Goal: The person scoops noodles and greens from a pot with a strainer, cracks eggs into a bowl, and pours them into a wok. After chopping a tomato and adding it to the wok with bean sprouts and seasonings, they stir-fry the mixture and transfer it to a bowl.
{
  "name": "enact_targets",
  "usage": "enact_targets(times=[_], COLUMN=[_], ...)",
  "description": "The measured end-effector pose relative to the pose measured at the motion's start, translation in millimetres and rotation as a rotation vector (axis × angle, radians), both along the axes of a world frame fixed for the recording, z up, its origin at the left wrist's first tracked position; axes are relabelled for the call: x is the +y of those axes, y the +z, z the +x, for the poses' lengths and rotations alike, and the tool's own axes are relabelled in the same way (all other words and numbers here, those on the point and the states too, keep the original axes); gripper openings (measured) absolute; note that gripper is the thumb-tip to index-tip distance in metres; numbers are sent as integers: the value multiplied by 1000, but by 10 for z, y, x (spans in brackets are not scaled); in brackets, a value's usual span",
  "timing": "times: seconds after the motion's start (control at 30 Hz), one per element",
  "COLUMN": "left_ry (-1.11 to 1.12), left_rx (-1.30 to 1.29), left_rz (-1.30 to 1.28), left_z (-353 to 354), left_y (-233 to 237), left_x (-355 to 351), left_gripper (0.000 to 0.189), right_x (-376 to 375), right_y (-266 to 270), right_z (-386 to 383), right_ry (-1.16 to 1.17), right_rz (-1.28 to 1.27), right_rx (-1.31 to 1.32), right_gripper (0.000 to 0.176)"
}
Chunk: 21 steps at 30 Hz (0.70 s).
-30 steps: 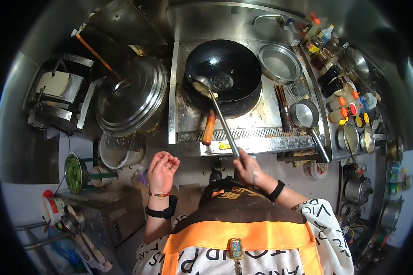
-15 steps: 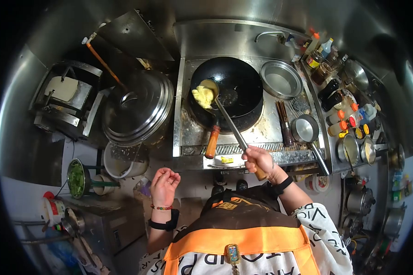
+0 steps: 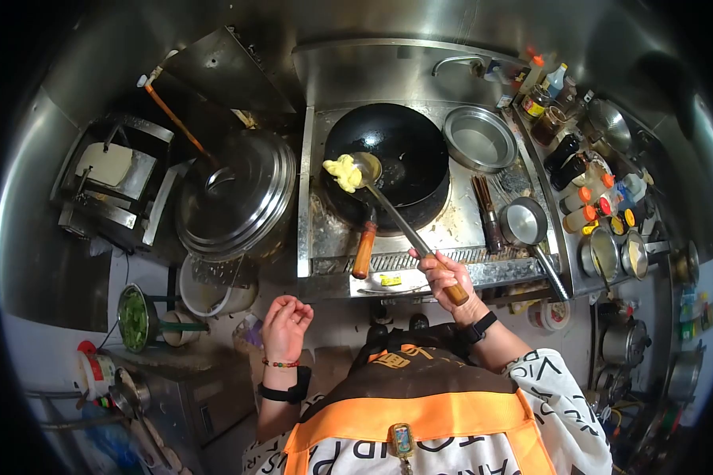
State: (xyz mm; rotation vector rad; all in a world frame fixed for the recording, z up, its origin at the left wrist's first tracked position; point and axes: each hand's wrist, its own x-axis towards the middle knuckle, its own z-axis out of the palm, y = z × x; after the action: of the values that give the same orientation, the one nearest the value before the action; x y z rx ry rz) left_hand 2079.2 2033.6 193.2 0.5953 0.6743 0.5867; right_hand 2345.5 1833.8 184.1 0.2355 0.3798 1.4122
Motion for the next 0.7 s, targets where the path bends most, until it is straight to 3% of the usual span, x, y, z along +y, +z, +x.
enact_targets(times=[0.33, 0.7], left_ry=[-42, -140], left_rx=[55, 67], left_rz=[21, 103], left_z=[39, 667], left_y=[75, 168], left_x=[138, 234], left_gripper=[5, 10], right_x=[-91, -560], right_y=[279, 1345], right_z=[22, 448], right_ry=[-141, -338], right_rz=[168, 501], right_rx=[120, 234], right_gripper=[50, 49])
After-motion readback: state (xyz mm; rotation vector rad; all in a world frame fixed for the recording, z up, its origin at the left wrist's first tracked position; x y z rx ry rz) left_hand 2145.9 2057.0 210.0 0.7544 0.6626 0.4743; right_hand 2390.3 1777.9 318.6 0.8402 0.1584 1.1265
